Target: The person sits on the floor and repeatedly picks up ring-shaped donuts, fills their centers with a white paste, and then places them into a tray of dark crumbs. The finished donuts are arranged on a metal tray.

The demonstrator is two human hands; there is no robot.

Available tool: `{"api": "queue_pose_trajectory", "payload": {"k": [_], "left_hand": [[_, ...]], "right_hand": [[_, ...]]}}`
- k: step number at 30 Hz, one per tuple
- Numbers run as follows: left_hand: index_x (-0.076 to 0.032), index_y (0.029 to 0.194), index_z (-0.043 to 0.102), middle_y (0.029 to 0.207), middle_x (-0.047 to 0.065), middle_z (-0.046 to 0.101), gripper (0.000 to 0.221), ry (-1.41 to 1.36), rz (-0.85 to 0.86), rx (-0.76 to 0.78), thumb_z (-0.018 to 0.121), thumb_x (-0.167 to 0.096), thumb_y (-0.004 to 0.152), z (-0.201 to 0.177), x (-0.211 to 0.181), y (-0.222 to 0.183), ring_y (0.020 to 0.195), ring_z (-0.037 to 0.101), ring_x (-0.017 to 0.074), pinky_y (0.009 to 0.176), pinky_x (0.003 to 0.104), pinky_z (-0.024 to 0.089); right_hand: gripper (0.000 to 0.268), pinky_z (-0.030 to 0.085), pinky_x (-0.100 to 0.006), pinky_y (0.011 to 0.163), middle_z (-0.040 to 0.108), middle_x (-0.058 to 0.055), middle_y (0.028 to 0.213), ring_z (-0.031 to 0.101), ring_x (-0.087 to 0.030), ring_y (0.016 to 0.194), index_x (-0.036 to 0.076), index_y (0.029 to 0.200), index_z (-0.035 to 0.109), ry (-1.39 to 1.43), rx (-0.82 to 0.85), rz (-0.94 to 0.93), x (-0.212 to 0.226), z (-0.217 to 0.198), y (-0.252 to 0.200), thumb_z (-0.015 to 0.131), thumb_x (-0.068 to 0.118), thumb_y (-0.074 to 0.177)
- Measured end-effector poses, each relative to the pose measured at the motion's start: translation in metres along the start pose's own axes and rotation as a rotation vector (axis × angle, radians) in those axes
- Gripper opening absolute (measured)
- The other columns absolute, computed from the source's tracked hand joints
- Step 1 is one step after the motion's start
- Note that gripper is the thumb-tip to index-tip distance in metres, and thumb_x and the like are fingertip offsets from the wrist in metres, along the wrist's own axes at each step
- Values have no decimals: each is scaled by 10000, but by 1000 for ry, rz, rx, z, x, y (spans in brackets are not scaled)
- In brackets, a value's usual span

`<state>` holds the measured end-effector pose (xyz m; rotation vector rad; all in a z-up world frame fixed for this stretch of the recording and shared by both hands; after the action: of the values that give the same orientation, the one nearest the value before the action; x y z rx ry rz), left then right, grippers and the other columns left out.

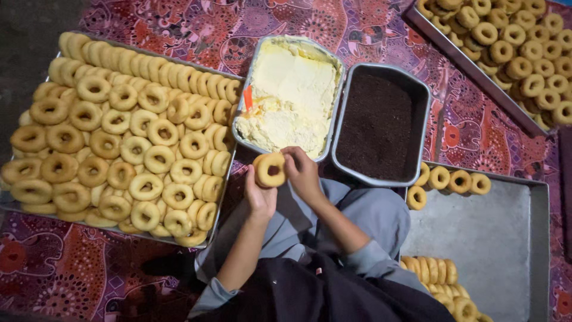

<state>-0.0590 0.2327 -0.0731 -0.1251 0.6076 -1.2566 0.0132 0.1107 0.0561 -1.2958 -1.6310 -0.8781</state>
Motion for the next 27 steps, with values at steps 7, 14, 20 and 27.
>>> {"api": "queue_pose_trajectory", "payload": {"k": [7, 14, 20, 27], "left_hand": [[10, 1382, 557, 1327, 164, 617, 646, 86, -2, -128, 413, -535, 1066, -23, 8, 4, 1207, 586, 295, 1041, 434, 443], [-2, 1409, 508, 1391, 127, 565, 544, -62, 73, -29, 447, -440, 1092, -53, 17, 26, 1276, 571, 245, 1124, 433, 464], [-29, 1368, 547, 1339, 119, 611, 550, -70, -59, -60, 401, -462, 1061, -55, 28, 47, 1230, 596, 261, 1091, 436, 466], [-7, 1351, 561, 1323, 136, 620, 495, -84, -19, 28, 431, -387, 1062, -53, 24, 36, 1239, 601, 277, 1106, 474, 480]], "right_hand": [[350, 537, -405, 813, 703, -113, 967, 647, -306, 911, 56, 1128, 709, -130, 276, -422, 50, 13, -28, 808, 127, 800], [231, 515, -405, 846, 751, -64, 936, 612, -302, 953, 112, 979, 766, -498, 193, -474, 29, -16, 47, 796, 85, 752], [282, 524, -391, 884, 721, -64, 951, 609, -280, 961, 108, 1056, 754, -212, 406, -509, 33, 8, 27, 791, 121, 777], [201, 483, -387, 889, 766, -48, 877, 597, -288, 901, 115, 900, 794, -563, 244, -376, 24, -4, 45, 865, 128, 711]]}}
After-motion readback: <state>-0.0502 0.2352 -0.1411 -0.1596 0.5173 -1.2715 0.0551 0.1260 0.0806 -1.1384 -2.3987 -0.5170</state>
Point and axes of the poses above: each hand's wrist, its own y-axis towards the middle knuckle, its own z-axis out of the palm, x = y × z, the point moved 9 cm from there along y, towards the middle knuckle
